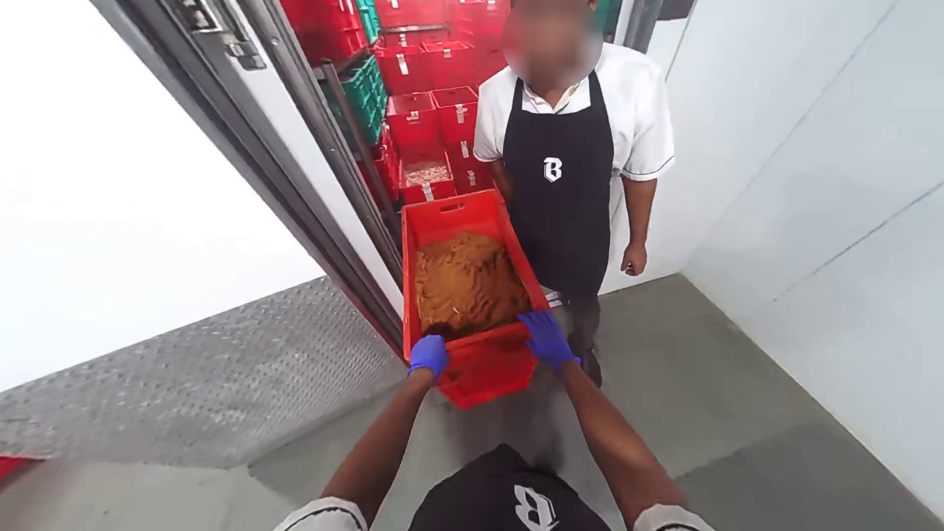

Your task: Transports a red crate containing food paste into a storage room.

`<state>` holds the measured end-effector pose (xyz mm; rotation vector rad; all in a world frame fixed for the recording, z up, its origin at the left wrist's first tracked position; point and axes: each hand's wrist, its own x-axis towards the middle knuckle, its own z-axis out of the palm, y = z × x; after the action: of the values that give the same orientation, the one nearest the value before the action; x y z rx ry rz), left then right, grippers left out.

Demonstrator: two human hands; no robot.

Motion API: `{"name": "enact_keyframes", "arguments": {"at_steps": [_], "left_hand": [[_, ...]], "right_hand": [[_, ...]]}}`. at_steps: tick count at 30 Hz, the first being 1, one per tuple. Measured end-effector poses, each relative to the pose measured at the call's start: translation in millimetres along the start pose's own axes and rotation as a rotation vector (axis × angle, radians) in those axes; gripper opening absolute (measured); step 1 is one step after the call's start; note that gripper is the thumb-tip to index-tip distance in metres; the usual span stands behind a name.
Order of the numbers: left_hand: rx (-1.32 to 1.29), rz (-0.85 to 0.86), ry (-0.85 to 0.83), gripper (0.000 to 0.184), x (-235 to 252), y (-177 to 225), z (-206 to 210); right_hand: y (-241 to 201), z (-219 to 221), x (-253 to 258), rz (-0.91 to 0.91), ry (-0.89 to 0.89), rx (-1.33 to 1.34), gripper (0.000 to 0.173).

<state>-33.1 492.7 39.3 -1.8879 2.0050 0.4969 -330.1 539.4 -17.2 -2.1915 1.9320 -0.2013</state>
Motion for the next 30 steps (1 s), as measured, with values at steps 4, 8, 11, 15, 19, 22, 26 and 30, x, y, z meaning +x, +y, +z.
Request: {"name": "enact_keyframes", "arguments": {"at_steps": [4, 8, 11, 15, 19, 22, 26, 30], "left_hand": [[0.026, -0.002, 0.024, 0.031, 4.8, 0.6, 2.3], [0.047, -0.009, 0.056, 0.031, 7.2, -0.9, 6.5], [0.043, -0.014, 0.082, 0.03, 9.8, -1.5, 9.5], [0.052, -0.004, 0.11, 0.031, 15.0, -4.8, 14.3], [0.058, 0.002, 0.117, 0.031, 16.9, -5.6, 15.4], [0.061, 0.013, 0.12, 0.03, 16.9, -6.6, 15.9], [0.061, 0.02, 0.114, 0.03, 18.3, -8.3, 16.1], [0.015, 0.042, 0.149, 0.03, 11.7, -9.2, 15.4]], "right_hand": [[-7.4, -6.2, -6.2, 0.06, -0.008, 0.032, 0.076], [-8.3, -8.2, -4.3, 0.074, -0.056, 0.059, 0.082], [-8.0, -5.8, -1.8, 0.085, -0.056, 0.066, 0.086], [-10.5, -6.4, -3.2, 0.103, -0.058, 0.091, 0.089], [-10.3, -5.2, -1.8, 0.108, -0.07, 0.091, 0.089], [-12.1, -6.4, -2.3, 0.119, -0.071, 0.076, 0.09], [-14.9, -6.5, -2.1, 0.128, -0.063, 0.085, 0.092], [-18.0, -8.1, -1.5, 0.15, -0.062, 0.097, 0.094]]}}
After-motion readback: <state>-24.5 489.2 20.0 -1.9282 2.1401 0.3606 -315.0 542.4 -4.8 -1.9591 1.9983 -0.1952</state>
